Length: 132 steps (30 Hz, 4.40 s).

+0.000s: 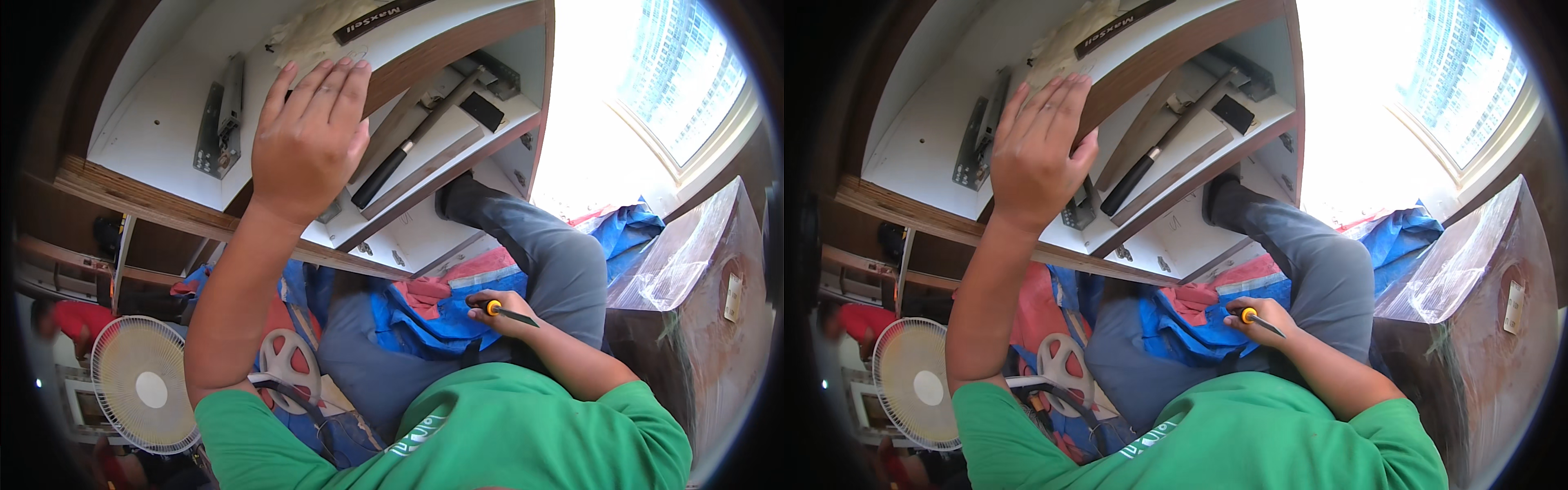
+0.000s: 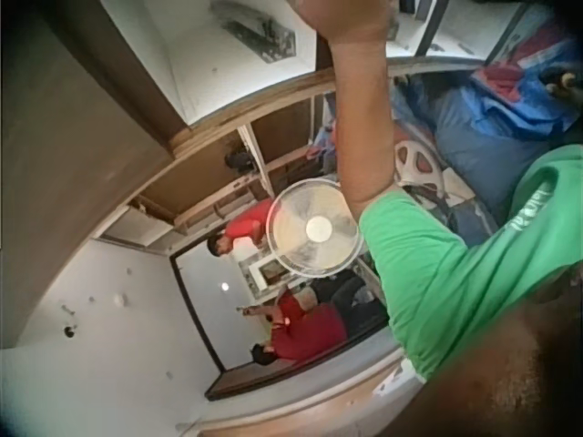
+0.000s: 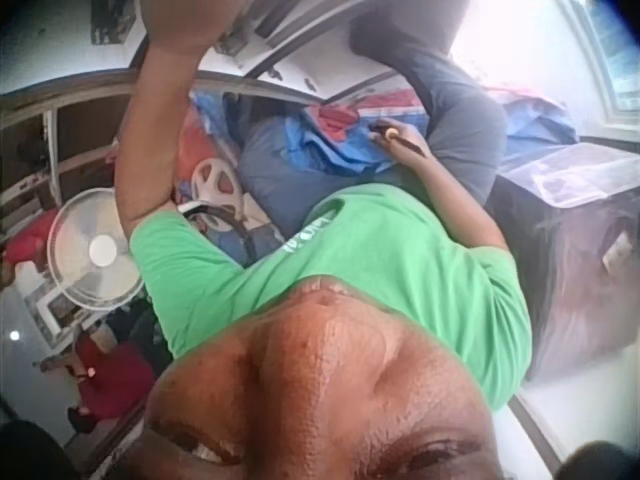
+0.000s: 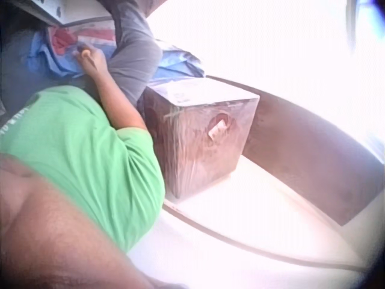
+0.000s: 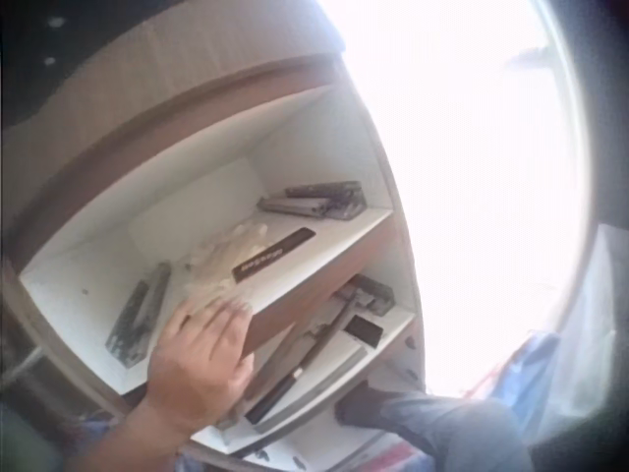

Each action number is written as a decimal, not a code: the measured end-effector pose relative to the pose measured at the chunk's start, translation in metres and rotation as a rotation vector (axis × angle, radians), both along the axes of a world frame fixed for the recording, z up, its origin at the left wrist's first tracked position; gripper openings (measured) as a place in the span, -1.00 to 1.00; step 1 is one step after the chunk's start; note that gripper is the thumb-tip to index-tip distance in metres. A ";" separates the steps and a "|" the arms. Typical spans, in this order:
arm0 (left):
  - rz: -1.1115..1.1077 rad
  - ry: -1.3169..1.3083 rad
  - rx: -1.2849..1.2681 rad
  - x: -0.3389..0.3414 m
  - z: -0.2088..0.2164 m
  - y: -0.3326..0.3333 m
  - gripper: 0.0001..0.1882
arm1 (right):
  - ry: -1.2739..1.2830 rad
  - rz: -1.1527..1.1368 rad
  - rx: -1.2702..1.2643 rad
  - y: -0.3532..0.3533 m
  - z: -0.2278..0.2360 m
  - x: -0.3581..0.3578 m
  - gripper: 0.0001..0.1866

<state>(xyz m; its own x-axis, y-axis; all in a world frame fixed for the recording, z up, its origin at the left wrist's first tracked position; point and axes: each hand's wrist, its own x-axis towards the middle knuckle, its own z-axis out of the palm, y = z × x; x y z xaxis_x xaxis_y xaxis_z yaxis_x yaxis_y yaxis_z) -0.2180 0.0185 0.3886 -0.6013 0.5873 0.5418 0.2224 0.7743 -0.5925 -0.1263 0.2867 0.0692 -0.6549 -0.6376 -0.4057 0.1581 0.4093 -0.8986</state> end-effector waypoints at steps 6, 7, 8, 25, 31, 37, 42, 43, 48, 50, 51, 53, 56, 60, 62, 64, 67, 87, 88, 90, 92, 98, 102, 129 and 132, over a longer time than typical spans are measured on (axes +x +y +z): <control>0.013 -0.015 0.004 0.012 -0.001 -0.019 -0.37 | 0.015 -0.036 -0.054 -0.001 0.000 -0.005 -0.56; 0.002 0.001 -0.007 0.013 -0.002 -0.021 -0.37 | 0.008 -0.032 -0.051 -0.001 0.000 -0.007 -0.56; 0.003 0.003 -0.008 0.015 -0.002 -0.023 -0.36 | -0.004 -0.039 -0.037 -0.001 0.000 -0.007 -0.56; 0.254 -0.039 -0.049 0.069 -0.002 -0.053 -0.23 | 0.079 0.026 -0.063 -0.004 -0.011 -0.007 -0.62; 0.277 0.004 -0.030 0.083 -0.007 -0.060 -0.30 | -0.054 -0.038 -0.192 -0.001 -0.008 -0.007 -0.70; 0.079 -0.008 0.143 0.106 -0.038 -0.046 -0.49 | -0.055 -0.032 -0.176 -0.004 0.007 -0.009 -0.72; -0.031 -0.545 1.013 0.126 -0.124 0.008 -0.73 | -0.063 -0.007 -0.166 -0.004 0.002 -0.009 -0.71; 0.048 -0.702 1.232 0.124 -0.144 0.023 -0.68 | -0.068 -0.001 -0.170 -0.003 0.000 -0.009 -0.70; -0.228 -1.072 1.642 0.090 -0.220 0.090 -0.43 | -0.040 0.095 -0.168 0.000 -0.008 -0.007 -0.73; -0.381 -1.178 1.846 0.084 -0.236 0.108 -0.47 | -0.070 0.168 -0.180 0.002 -0.010 -0.007 -0.74; -0.433 -1.255 1.921 0.081 -0.240 0.112 -0.50 | -0.127 0.219 -0.178 0.003 -0.010 -0.007 -0.77; -0.450 -1.368 2.057 0.076 -0.244 0.116 -0.56 | -0.157 0.275 -0.207 0.004 -0.010 -0.007 -0.78; -0.403 -1.425 2.088 0.076 -0.243 0.118 -0.76 | -0.200 0.326 -0.229 0.005 -0.011 -0.008 -0.80; -0.363 -1.327 2.128 0.076 -0.239 0.120 -0.84 | -0.200 0.336 -0.273 0.003 -0.013 -0.008 -0.80; -0.371 -1.280 2.141 0.077 -0.238 0.122 -0.84 | -0.184 0.349 -0.266 0.003 -0.014 -0.008 -0.80; -0.403 -1.219 2.140 0.078 -0.238 0.122 -0.82 | -0.164 0.372 -0.250 0.003 -0.015 -0.008 -0.80; -0.361 -1.176 2.082 0.078 -0.240 0.122 -0.72 | -0.165 0.386 -0.266 0.004 -0.016 -0.009 -0.78; -0.281 -1.054 1.569 0.086 -0.255 0.118 -0.78 | -0.245 0.375 -0.271 0.004 -0.018 -0.010 -0.78; -0.196 -1.031 1.554 0.086 -0.255 0.117 -0.75 | -0.256 0.368 -0.258 0.004 -0.018 -0.010 -0.77; -0.213 -1.023 1.726 0.084 -0.256 0.114 -0.74 | -0.242 0.386 -0.221 0.004 -0.017 -0.011 -0.76; -0.208 -0.948 1.954 0.081 -0.255 0.110 -0.71 | -0.230 0.401 -0.211 0.005 -0.015 -0.012 -0.74; 0.046 -0.718 2.064 0.066 -0.252 0.084 -0.69 | -0.202 0.407 -0.198 0.004 -0.014 -0.013 -0.73; -0.297 -0.866 2.012 0.079 -0.259 0.088 -0.67 | -0.193 0.411 -0.200 0.004 -0.014 -0.013 -0.72; -0.739 -1.261 2.369 0.085 -0.258 0.107 -0.75 | 0.078 0.358 -0.239 0.004 -0.010 -0.010 -0.65; -0.910 -1.329 2.503 0.085 -0.259 0.104 -0.64 | 0.099 0.299 -0.333 0.003 -0.013 -0.010 -0.65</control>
<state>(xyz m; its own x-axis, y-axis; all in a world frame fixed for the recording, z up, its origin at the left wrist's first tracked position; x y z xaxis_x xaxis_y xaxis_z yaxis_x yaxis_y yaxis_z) -0.1330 0.1221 0.1291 -0.9765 0.2041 0.0697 -0.0995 -0.7132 0.6939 -0.1364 0.2901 0.0564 -0.4477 -0.8895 -0.0915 -0.0161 0.1103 -0.9938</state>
